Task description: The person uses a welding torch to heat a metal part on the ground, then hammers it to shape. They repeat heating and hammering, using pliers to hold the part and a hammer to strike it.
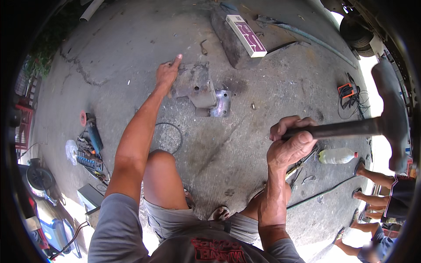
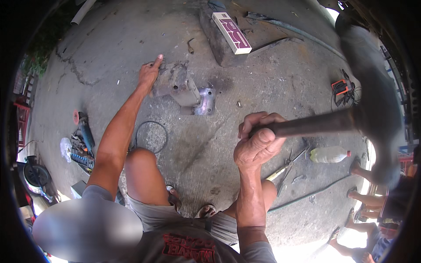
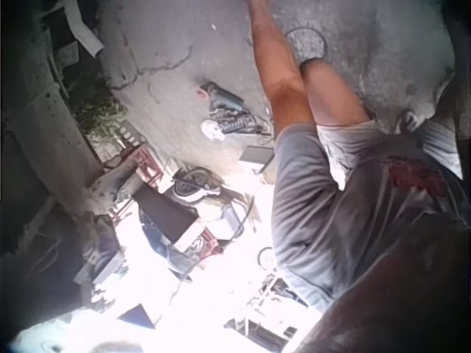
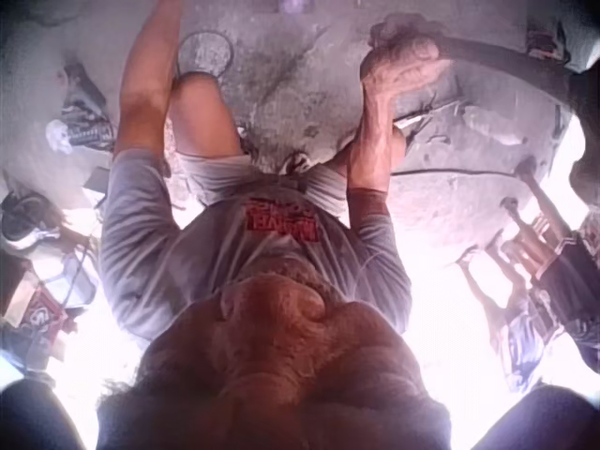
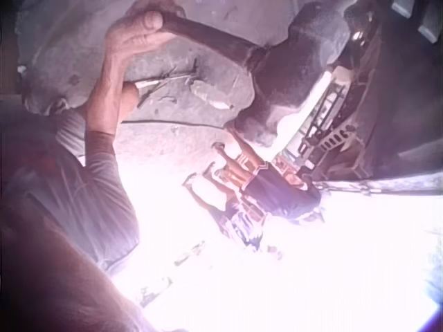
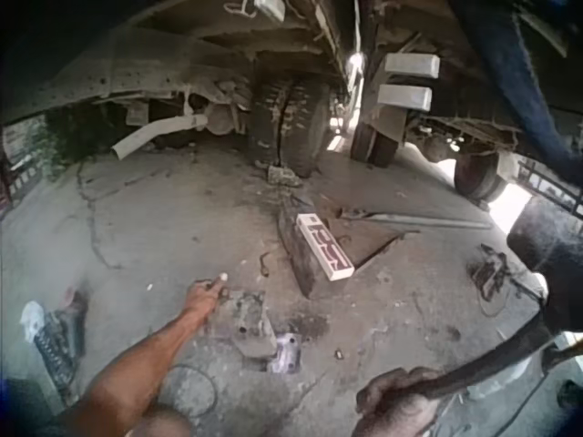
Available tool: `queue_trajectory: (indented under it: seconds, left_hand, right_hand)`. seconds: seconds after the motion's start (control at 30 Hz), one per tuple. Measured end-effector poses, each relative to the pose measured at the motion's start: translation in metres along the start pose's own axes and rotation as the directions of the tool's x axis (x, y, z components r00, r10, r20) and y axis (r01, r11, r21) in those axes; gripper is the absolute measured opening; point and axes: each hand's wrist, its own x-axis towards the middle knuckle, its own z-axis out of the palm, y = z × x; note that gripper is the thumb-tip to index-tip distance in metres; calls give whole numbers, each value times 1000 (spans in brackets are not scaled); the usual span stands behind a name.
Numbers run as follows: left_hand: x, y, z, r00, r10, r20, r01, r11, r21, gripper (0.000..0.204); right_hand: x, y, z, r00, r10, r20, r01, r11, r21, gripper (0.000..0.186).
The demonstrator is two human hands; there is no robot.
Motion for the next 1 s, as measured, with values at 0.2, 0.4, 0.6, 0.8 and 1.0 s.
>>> queue_trajectory:
  seconds: [0.2, 0.4, 0.6, 0.8, 1.0]
  left_hand:
    - [-5, 23, 21, 996, -82, 19, 83, 996, -36, 97]
    - [-13, 16, 27, 996, -25, 80, 25, 1000, -2, 96]
    - [9, 21, 44, 993, 106, -45, -99, 985, 140, 97]
    - [18, 14, 45, 999, -25, -24, 32, 923, 383, 101]
    - [6, 16, 37, 1000, 13, -28, -1, 926, 378, 100]
  right_hand:
    - [-218, 165, -27, 902, 431, 31, -308, 691, -654, 40]
    - [-224, 143, -26, 529, 847, -56, -645, 358, -675, 47]
    - [-103, 61, -64, 573, 818, -43, -781, 530, -330, 46]
    - [122, -59, -49, 971, -168, -172, 162, 986, -49, 56]
    - [88, 64, -30, 934, -290, -209, 281, 957, -72, 39]
